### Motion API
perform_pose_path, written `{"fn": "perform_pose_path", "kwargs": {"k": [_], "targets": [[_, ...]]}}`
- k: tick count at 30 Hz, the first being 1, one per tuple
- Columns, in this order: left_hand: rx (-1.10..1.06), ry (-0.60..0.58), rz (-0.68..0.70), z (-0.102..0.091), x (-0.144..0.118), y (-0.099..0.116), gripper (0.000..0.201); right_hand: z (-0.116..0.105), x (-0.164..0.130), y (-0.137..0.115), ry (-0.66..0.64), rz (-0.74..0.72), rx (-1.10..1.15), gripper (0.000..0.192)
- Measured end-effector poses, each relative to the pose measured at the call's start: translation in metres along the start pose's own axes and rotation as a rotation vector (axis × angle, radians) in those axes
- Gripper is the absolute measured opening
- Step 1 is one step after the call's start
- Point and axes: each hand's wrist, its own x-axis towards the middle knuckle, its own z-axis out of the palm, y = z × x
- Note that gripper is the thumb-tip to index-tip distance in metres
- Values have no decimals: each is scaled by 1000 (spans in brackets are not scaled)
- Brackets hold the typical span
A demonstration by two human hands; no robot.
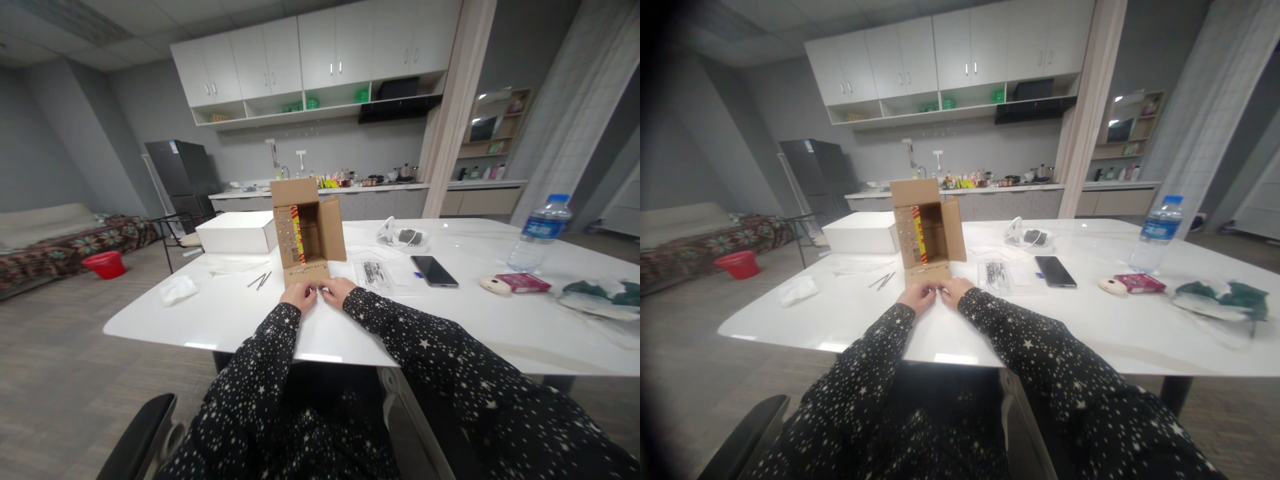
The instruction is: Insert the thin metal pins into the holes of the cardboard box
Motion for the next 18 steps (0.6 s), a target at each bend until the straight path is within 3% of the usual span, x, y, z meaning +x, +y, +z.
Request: {"fn": "perform_pose_path", "kwargs": {"k": [18], "targets": [[5, 8, 1, -1, -1, 1, 23, -4, -1, -3, -9, 7, 7, 33]]}}
